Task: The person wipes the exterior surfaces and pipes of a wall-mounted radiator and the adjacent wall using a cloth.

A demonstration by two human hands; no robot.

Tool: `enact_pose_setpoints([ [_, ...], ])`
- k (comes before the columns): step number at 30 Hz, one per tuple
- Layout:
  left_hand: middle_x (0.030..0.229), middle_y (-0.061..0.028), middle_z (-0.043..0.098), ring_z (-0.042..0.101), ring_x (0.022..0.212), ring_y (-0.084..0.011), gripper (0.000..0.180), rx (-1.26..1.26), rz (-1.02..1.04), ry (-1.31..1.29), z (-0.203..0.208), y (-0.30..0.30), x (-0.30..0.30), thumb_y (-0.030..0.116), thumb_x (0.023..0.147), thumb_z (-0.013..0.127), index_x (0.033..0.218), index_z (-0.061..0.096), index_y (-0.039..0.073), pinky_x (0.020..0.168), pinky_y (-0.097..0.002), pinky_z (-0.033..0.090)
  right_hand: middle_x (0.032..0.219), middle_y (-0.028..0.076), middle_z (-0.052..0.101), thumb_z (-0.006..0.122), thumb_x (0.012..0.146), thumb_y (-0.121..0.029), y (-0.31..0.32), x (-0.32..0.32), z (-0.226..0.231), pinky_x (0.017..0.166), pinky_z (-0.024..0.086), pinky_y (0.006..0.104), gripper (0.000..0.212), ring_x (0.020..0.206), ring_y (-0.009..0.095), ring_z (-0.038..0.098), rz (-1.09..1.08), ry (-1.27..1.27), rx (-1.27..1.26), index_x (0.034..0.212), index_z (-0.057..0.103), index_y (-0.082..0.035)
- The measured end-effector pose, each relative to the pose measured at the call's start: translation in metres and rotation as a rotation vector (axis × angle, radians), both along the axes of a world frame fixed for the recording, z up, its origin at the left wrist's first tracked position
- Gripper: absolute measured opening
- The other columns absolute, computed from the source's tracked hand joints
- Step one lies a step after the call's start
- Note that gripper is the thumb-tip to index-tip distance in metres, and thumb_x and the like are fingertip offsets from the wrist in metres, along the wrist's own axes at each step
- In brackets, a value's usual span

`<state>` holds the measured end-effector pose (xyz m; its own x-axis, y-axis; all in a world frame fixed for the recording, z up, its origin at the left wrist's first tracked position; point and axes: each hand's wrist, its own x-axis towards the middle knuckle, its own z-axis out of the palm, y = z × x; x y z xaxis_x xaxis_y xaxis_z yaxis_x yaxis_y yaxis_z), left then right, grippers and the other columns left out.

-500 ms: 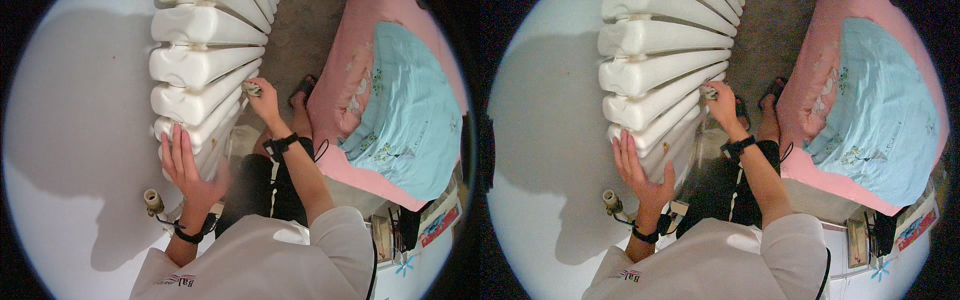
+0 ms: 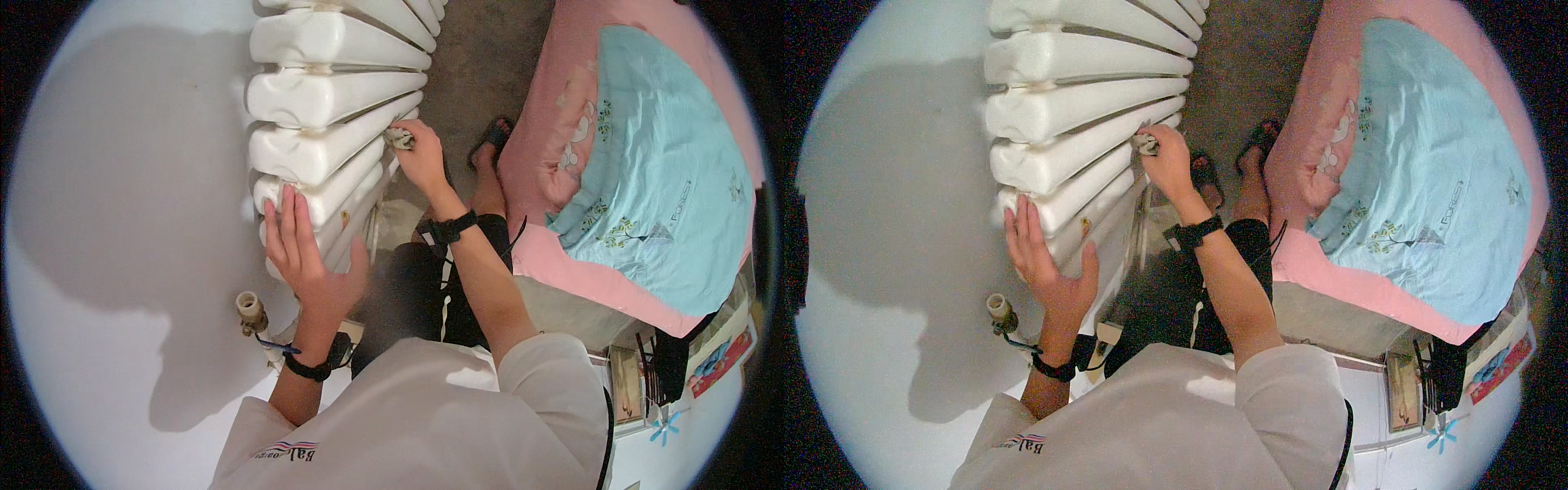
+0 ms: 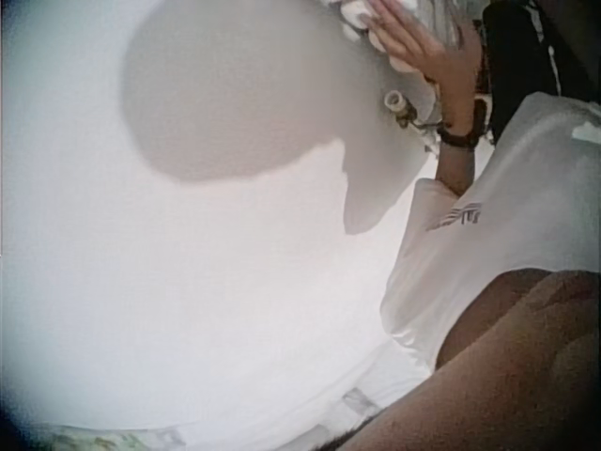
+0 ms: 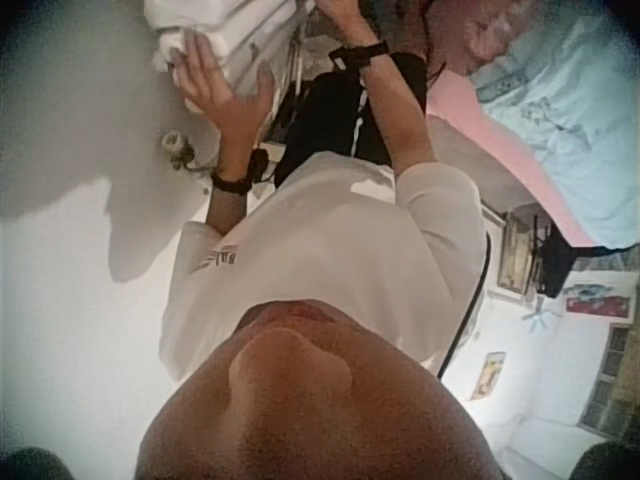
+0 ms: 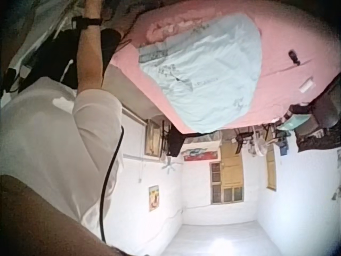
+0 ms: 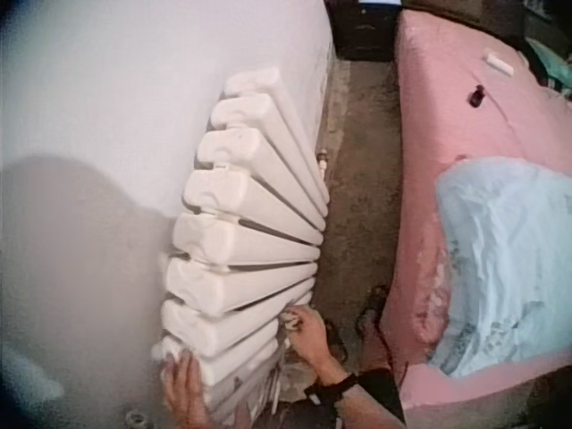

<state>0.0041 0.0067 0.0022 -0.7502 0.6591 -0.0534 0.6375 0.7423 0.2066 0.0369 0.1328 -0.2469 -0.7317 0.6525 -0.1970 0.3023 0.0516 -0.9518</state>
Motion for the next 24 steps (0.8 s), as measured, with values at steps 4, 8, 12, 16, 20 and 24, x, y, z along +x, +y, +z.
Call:
enact_pose_setpoints([
  [4,0.155,-0.0219,0.037,0.026,0.146,-0.0449,0.081,0.042,-0.01,0.021,-0.005,-0.003,0.002,0.022,0.084,0.072,0.151,0.033,-0.001,0.118,-0.0575,0.019,0.103,0.014,0.068,0.066,0.075,-0.006,-0.001,0.005,0.04,0.089,0.049,0.0424,0.027,0.099,0.038,0.062,0.04,0.007,-0.041,0.101,0.07,-0.006],
  [8,0.15,-0.0199,0.042,0.033,0.142,-0.0419,0.076,0.172,0.035,-0.009,-0.008,-0.006,0.006,0.014,0.081,0.074,0.147,0.038,0.001,0.117,-0.0548,0.024,0.101,0.014,0.069,0.067,0.074,-0.007,0.007,0.006,0.094,0.086,0.051,0.0417,0.026,0.096,0.037,0.063,0.071,0.069,-0.036,0.099,0.071,-0.006],
  [12,0.144,-0.0181,0.047,0.039,0.137,-0.0405,0.067,0.303,0.092,-0.037,-0.009,-0.009,0.006,0.01,0.08,0.073,0.14,0.044,0.001,0.115,-0.0526,0.028,0.098,0.014,0.069,0.069,0.073,-0.008,0.02,0.004,0.146,0.084,0.052,0.0419,0.026,0.094,0.037,0.064,0.113,0.116,-0.01,0.098,0.072,-0.006],
  [16,0.132,-0.0164,0.052,0.045,0.129,-0.0369,0.053,0.335,0.035,0.006,-0.001,-0.009,0.004,0.007,0.079,0.071,0.128,0.051,0.003,0.11,-0.0501,0.032,0.096,0.016,0.068,0.069,0.071,-0.011,0.033,0.002,0.19,0.084,0.052,0.0435,0.029,0.094,0.039,0.064,0.3,0.127,-0.041,0.1,0.073,-0.005],
  [20,0.125,-0.0147,0.056,0.051,0.119,-0.034,0.041,0.449,-0.056,0.013,-0.003,-0.014,0.013,0.004,0.076,0.071,0.115,0.058,0.004,0.104,-0.0478,0.036,0.1,0.016,0.07,0.071,0.072,-0.006,0.036,-0.004,0.222,0.084,0.052,0.0381,0.03,0.094,0.037,0.068,0.334,0.134,0.134,0.101,0.072,-0.002],
  [24,0.121,-0.0166,0.056,0.055,0.114,-0.0364,0.041,0.465,-0.211,-0.191,0.012,-0.024,0.05,0.002,0.075,0.071,0.113,0.058,0.004,0.099,-0.0473,0.042,0.096,0.016,0.07,0.063,0.068,-0.005,0.035,-0.004,0.25,0.085,0.052,0.045,0.03,0.096,0.04,0.063,0.41,0.133,0.159,0.096,0.074,-0.005],
])
